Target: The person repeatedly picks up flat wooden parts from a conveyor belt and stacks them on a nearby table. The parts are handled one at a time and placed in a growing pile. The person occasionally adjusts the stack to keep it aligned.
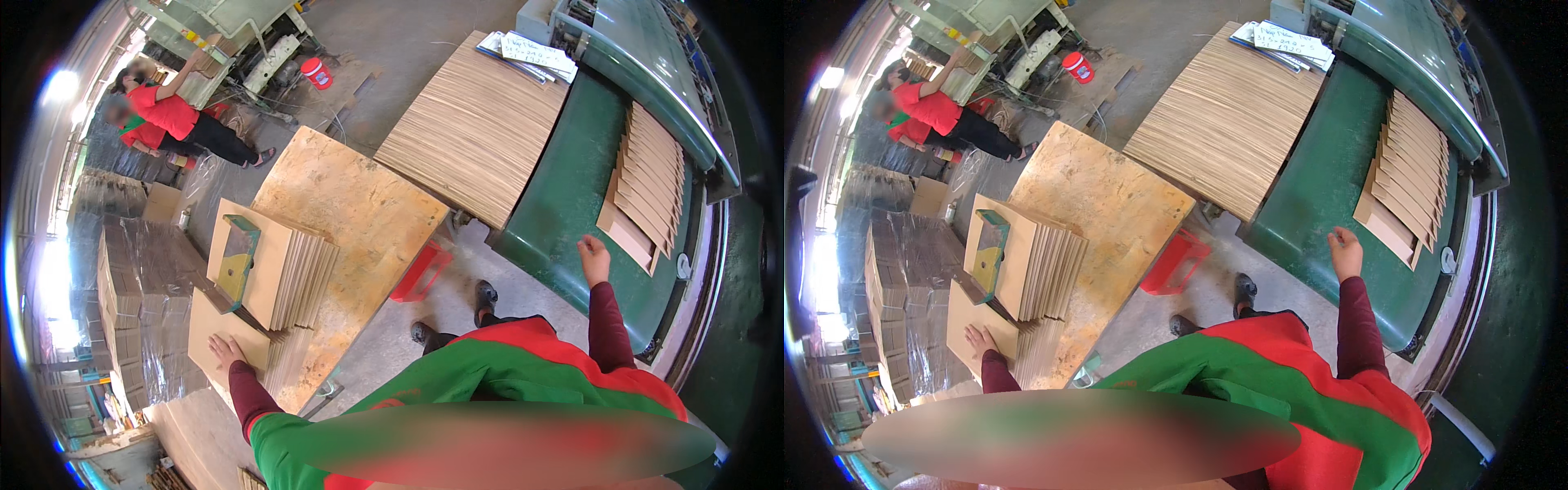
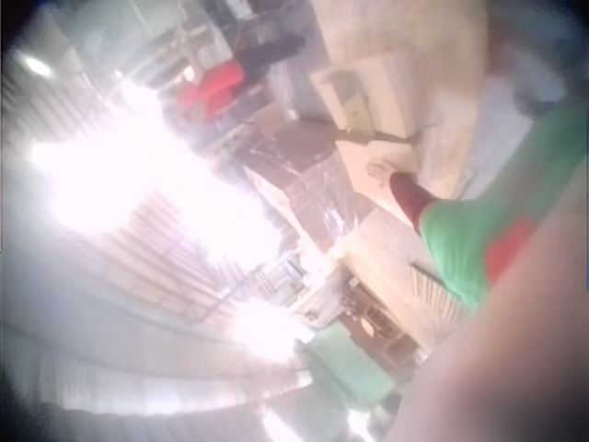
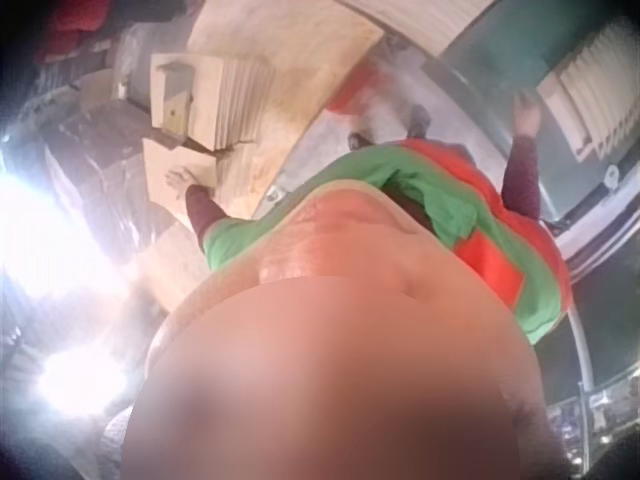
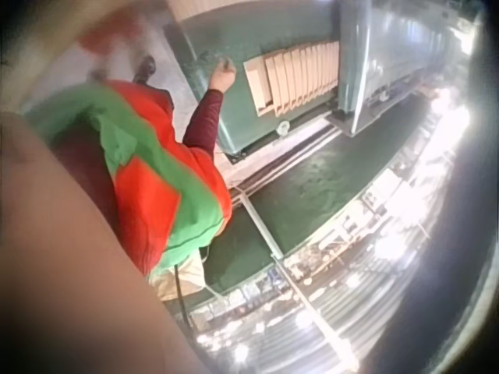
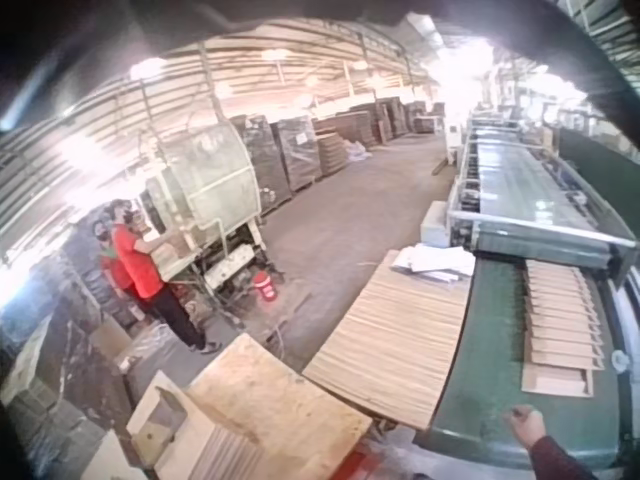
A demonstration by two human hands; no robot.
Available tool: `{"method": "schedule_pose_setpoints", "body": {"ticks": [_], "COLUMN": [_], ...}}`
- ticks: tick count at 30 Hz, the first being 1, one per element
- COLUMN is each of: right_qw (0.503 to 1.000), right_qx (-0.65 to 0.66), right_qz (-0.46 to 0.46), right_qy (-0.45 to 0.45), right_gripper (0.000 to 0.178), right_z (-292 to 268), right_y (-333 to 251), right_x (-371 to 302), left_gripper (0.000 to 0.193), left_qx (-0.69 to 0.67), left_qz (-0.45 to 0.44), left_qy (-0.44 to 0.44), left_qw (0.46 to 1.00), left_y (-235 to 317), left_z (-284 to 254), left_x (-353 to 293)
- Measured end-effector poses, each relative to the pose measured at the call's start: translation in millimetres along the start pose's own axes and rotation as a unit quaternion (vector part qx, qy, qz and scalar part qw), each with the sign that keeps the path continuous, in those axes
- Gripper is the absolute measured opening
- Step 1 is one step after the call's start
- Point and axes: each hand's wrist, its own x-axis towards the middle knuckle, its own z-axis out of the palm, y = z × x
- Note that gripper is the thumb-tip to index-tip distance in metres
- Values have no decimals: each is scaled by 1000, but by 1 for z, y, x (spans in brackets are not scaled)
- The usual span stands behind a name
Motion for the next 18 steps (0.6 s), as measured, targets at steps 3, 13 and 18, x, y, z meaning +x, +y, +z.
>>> {"method": "schedule_pose_setpoints", "body": {"ticks": [3, 13, 18], "right_qw": [998, 998, 993], "right_qx": [-49, -46, -101], "right_qz": [-39, 12, -34], "right_qy": [-21, -38, -51], "right_gripper": [27, 28, 30], "right_z": [6, 10, 34], "right_y": [6, 29, 9], "right_x": [-19, -56, -51], "left_gripper": [68, 67, 65], "left_qx": [5, 38, -59], "left_qz": [8, 13, 47], "left_qy": [7, 15, 43], "left_qw": [1000, 999, 996], "left_y": [-6, -7, -16], "left_z": [6, 7, 19], "left_x": [3, 2, 2]}}
